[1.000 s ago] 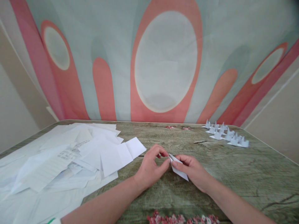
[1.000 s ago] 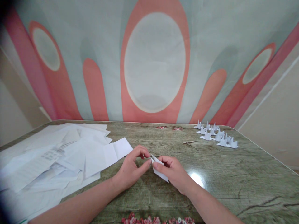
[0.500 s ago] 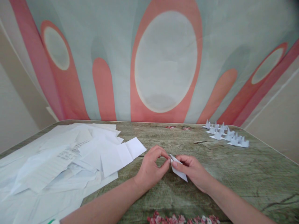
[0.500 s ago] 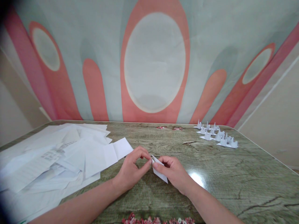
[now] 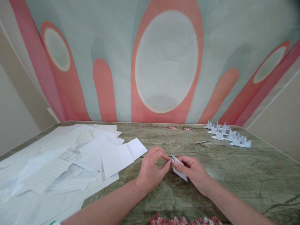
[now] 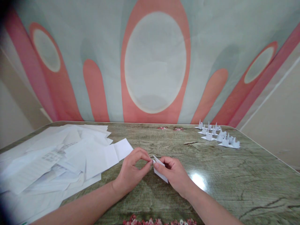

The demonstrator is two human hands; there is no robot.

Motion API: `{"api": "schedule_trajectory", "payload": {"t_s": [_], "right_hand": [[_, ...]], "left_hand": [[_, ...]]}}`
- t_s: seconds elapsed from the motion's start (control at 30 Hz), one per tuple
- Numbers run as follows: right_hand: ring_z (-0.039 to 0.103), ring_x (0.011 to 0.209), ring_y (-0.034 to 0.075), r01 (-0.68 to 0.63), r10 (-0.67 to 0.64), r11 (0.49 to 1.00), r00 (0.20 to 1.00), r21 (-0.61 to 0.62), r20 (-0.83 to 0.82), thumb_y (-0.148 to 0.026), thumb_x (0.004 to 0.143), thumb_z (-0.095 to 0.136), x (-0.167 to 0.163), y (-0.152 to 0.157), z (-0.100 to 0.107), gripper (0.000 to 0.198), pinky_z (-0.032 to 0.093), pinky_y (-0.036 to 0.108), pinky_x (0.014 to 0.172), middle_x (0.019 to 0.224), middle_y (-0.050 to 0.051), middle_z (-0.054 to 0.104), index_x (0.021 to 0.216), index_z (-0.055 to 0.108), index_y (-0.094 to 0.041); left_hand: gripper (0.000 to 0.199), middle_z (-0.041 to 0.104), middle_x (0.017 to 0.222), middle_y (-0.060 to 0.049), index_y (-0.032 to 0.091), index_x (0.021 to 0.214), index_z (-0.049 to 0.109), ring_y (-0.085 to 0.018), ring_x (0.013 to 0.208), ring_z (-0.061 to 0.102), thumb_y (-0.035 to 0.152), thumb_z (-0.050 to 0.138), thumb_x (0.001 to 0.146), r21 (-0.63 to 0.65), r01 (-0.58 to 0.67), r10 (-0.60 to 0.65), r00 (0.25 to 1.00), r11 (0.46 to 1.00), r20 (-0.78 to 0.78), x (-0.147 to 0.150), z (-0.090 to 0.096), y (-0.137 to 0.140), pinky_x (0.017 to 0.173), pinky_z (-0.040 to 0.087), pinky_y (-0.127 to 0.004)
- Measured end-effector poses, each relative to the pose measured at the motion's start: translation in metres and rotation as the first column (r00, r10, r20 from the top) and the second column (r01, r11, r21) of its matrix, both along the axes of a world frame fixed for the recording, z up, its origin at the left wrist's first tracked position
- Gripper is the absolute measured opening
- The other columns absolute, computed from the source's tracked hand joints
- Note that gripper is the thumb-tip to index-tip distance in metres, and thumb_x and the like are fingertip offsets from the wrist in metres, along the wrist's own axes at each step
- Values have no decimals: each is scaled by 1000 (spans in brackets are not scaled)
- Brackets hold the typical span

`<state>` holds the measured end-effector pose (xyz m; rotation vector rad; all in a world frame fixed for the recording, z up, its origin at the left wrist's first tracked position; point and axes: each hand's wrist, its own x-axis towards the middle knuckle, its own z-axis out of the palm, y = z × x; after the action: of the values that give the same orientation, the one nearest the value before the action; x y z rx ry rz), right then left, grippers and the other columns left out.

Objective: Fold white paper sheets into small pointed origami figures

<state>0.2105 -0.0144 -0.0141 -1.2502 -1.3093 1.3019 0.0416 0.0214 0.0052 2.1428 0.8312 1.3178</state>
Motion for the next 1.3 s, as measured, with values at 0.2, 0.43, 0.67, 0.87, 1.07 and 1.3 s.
{"api": "schedule_trajectory", "payload": {"t_s": [0.2,0.43,0.67,0.87,1.07,1.3], "right_hand": [[32,54,9,12,-12,1000,999,4,-40,-49,73,62,0,-1,3,35,23,23,50,58,-3,42,70,59,-15],[32,57,9,4,-3,1000,999,25,-42,-45,77,60,0,-1,4,32,23,24,52,60,-3,42,71,60,-14],[32,54,8,-11,10,999,1000,43,10,-44,77,61,0,-1,2,32,22,23,49,58,-4,40,65,57,-14],[35,56,9,3,-7,997,998,76,56,-44,77,60,-2,-1,1,31,25,22,51,60,-3,43,67,59,-14],[36,59,9,15,-20,996,998,83,65,-43,78,59,-2,0,2,30,26,22,53,62,-3,45,72,63,-14],[38,62,10,15,-26,993,995,117,96,-43,79,58,-1,-1,8,30,27,22,55,64,-3,45,70,64,-15]], "left_hand": [[6,57,77,-3,18,72,58,-16,78,54,13,58,76,19,9,-8,1000,1000,-22,0,0,-2,73,43,-29],[5,58,79,-4,19,76,60,-17,79,53,15,57,77,75,-28,34,997,997,-74,-1,0,-4,73,42,-30],[7,58,75,-3,18,71,57,-17,77,53,14,57,76,110,-57,69,992,992,-110,-1,2,-4,70,40,-30],[8,56,75,-2,18,69,56,-16,76,52,13,58,75,92,-49,58,993,995,-100,-1,-3,-2,70,40,-29],[8,56,75,-3,17,70,56,-16,77,52,12,57,76,83,-34,41,996,996,-82,0,-3,-1,71,40,-29],[5,57,77,-3,17,74,58,-16,78,53,13,58,77,67,-19,24,997,998,-75,0,-3,-1,73,41,-29]]}}
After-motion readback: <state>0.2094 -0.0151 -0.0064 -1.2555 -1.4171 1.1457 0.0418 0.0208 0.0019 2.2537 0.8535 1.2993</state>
